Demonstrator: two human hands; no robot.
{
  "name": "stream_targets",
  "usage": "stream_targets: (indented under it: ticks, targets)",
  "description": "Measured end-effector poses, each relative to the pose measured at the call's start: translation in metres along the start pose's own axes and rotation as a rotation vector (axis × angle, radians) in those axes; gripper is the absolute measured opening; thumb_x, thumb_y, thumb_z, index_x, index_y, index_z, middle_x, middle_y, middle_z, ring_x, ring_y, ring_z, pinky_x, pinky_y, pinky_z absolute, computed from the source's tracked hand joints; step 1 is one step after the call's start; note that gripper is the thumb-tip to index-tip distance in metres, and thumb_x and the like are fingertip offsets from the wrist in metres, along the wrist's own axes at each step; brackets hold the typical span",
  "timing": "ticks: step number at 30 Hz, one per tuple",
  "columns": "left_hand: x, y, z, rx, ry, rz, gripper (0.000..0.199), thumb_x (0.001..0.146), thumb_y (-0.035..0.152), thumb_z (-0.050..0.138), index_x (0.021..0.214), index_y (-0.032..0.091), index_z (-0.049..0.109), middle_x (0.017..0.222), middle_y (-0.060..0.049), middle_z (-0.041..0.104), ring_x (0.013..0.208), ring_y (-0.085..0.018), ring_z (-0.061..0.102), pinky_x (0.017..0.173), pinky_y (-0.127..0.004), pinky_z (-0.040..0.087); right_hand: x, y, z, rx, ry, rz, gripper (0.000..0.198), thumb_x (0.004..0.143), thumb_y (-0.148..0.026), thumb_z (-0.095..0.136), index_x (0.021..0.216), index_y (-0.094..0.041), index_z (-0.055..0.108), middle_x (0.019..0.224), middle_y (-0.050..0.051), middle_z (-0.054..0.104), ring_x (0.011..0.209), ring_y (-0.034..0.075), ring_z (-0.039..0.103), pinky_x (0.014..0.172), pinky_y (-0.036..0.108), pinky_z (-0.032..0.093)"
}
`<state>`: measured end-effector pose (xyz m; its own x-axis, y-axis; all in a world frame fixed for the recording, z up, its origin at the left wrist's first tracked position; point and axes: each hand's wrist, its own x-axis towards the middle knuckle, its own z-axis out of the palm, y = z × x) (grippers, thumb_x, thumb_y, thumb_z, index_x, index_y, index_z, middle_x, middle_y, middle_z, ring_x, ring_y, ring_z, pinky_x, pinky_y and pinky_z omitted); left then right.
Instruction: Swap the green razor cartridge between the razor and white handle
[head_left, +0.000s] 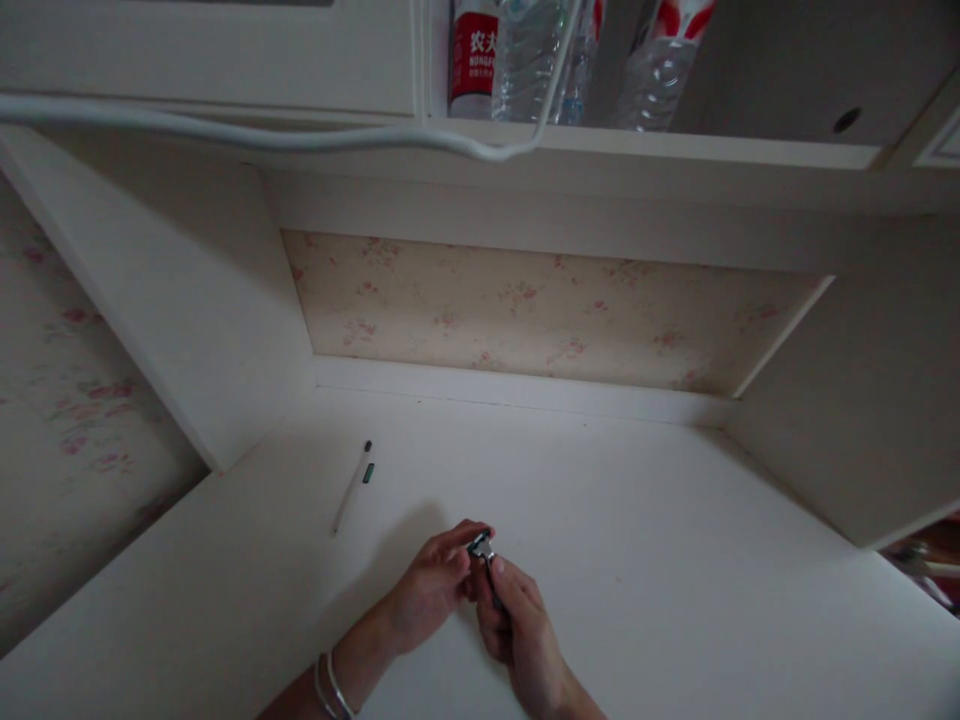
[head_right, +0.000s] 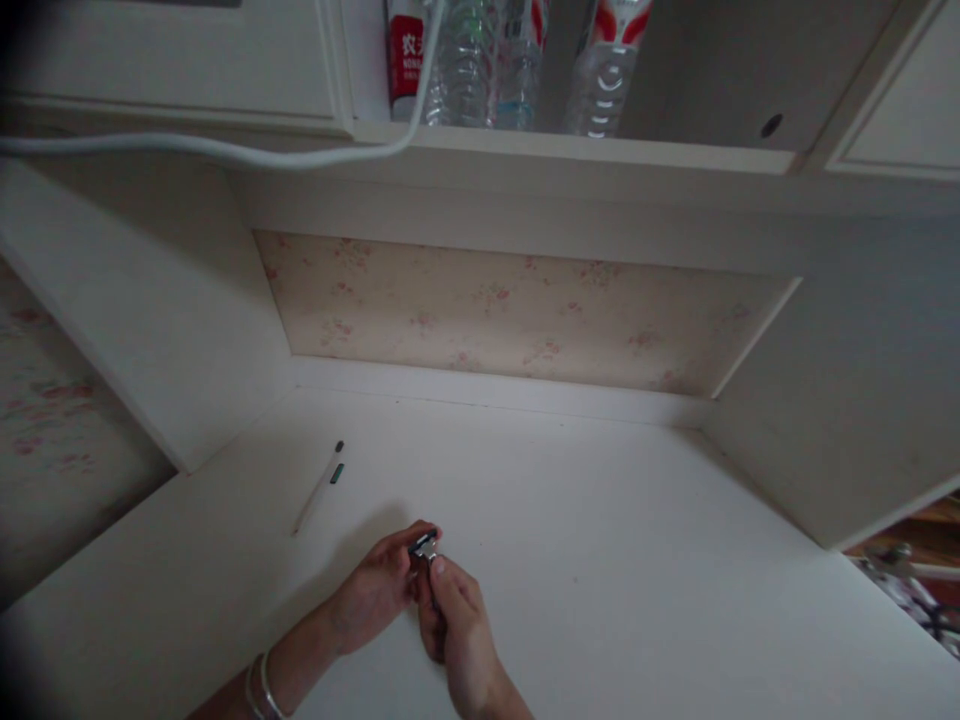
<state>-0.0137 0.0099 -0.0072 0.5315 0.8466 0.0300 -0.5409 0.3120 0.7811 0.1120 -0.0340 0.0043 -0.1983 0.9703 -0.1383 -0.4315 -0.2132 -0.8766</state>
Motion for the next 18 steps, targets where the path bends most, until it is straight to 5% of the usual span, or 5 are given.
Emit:
stream_targets:
  ticks: [6, 12, 18]
  targets:
    - [-0.0002, 0.0003, 0.0006, -0.015, 0.002, -0.008, 0.038, 0.069, 0.04, 0.075, 0.102, 0.022, 0.07, 0.094, -0.003, 0.053, 0.07, -0.01, 0.046, 0.061, -0.023, 0.037, -0.0021, -0.0012, 0.002, -0.008, 0.024, -0.011, 0.05, 0.077, -0.064, 0.057, 0.065, -0.017, 0.045, 0.046, -0.01, 0.026, 0.039, 0.003, 0.014, 0.035, 0.017, 0.009]
    - [-0.0015, 0.0048, 0.0043, -0.029, -0.043, -0.041, 0.04, 0.075, 0.043, 0.069, 0.105, 0.018, 0.068, 0.056, 0.003, 0.048, 0.052, -0.007, 0.041, 0.055, -0.02, 0.034, -0.0032, 0.0005, 0.0017, 0.139, -0.166, -0.013, 0.046, 0.082, -0.061, 0.053, 0.079, -0.015, 0.054, 0.05, -0.008, 0.037, 0.035, 0.003, 0.023, 0.033, 0.016, 0.017]
    - [-0.0019, 0.008, 0.0072, -0.002, -0.03, -0.068, 0.038, 0.068, 0.043, 0.075, 0.095, 0.018, 0.072, 0.086, -0.004, 0.057, 0.077, -0.014, 0.051, 0.068, -0.023, 0.04, -0.0018, 0.0022, 0.0012, 0.197, -0.168, 0.148, 0.053, 0.078, -0.067, 0.054, 0.061, -0.017, 0.047, 0.038, -0.011, 0.031, 0.028, 0.002, 0.019, 0.027, 0.015, 0.017]
